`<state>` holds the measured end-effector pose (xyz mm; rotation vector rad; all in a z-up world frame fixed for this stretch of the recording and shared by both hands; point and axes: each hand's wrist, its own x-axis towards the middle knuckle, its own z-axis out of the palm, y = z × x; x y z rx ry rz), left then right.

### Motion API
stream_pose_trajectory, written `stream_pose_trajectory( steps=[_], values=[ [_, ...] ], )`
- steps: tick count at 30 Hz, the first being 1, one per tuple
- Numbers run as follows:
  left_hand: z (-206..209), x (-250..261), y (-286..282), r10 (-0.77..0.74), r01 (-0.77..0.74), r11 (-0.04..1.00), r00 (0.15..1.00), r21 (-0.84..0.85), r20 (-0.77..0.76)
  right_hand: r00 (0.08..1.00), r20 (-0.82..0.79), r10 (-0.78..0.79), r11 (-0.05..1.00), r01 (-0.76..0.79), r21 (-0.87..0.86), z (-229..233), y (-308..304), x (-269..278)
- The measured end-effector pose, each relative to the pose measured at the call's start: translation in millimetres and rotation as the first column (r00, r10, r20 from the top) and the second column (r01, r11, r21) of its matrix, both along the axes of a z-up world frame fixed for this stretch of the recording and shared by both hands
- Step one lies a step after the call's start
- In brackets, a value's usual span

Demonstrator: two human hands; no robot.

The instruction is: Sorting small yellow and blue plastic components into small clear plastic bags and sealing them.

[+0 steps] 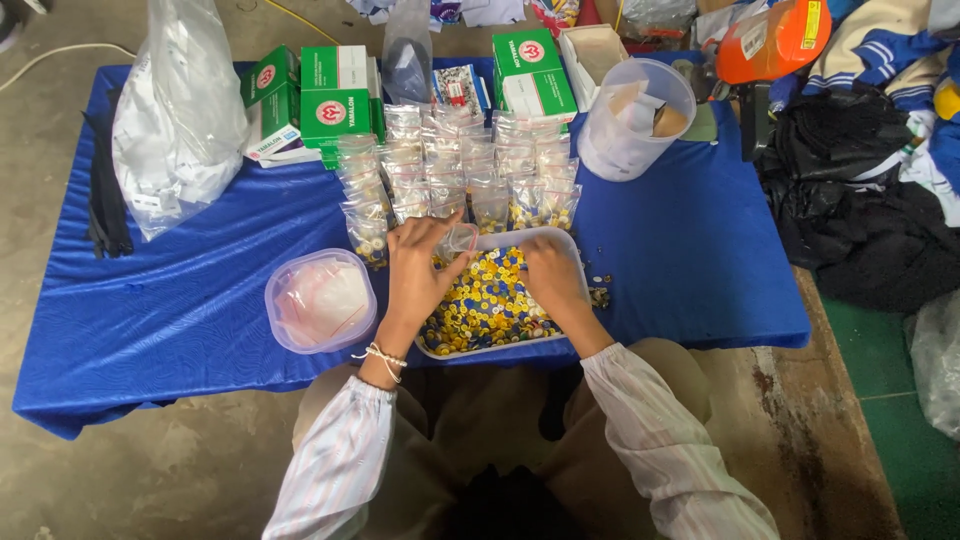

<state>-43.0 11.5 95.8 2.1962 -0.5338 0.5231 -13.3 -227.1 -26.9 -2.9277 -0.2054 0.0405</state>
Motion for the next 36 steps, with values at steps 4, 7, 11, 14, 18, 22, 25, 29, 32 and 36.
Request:
stream_pose_trajectory(
  steps=[4, 7, 11, 14, 18, 22, 25, 29, 32, 36],
  values=[
    [3.0, -0.4, -3.0, 0.004, -0.004, 1.0, 1.0, 0.002, -0.024, 0.998, 0.061, 0.034, 0.997, -0.03, -0.064, -14.1, 3.6, 2.6],
    [1.3, -0.5, -4.0, 0.0, 0.0, 1.0, 0.999, 0.01, -0.033, 0.994, 0.077, 0.082, 0.995, -0.077, -0.066, 6.2, 9.3, -3.8],
    [-9.6, 2.8, -4.7, -0.022, 0.022, 1.0, 0.999, 0.004, -0.037, 0.988, 0.093, 0.123, 0.991, -0.118, -0.058, -26.3, 3.9, 6.9],
    [-15.6, 4.6, -4.9, -0.036, 0.036, 0.999, 0.999, 0.009, -0.029, 0.989, 0.081, 0.121, 0.993, -0.12, -0.017, -36.4, 3.7, 8.7],
    [-17.6, 2.7, -6.3, -0.044, 0.045, 0.998, 0.999, 0.036, -0.03, 1.0, -0.002, 0.007, 0.993, -0.007, 0.116, -37.3, 2.6, 14.2],
    [-14.8, 1.0, -8.4, -0.049, 0.053, 0.996, 0.997, 0.065, -0.061, 1.0, -0.007, 0.005, 0.933, -0.002, 0.359, 35.2, -9.7, -2.2],
    [-15.3, -1.3, -12.8, -0.071, 0.077, 0.995, 0.994, 0.07, -0.088, 0.999, -0.022, -0.026, 0.783, 0.034, 0.622, 90.5, -18.0, -13.9],
    [-14.7, 0.8, -22.3, -0.079, 0.099, 0.986, 0.985, 0.131, -0.156, 0.999, 0.026, 0.021, 0.505, -0.033, 0.862, 132.5, -20.8, -24.1],
    [0.2, -3.8, -29.5, -0.106, 0.14, 0.979, 0.97, 0.147, -0.22, 0.998, 0.047, 0.052, 0.397, -0.063, 0.916, 134.5, -18.6, -26.1],
    [-1.2, -3.1, -36.9, -0.125, 0.167, 0.972, 0.963, 0.168, -0.238, 0.987, 0.13, 0.096, 0.492, -0.161, 0.855, 151.0, -4.0, -34.8]
  ],
)
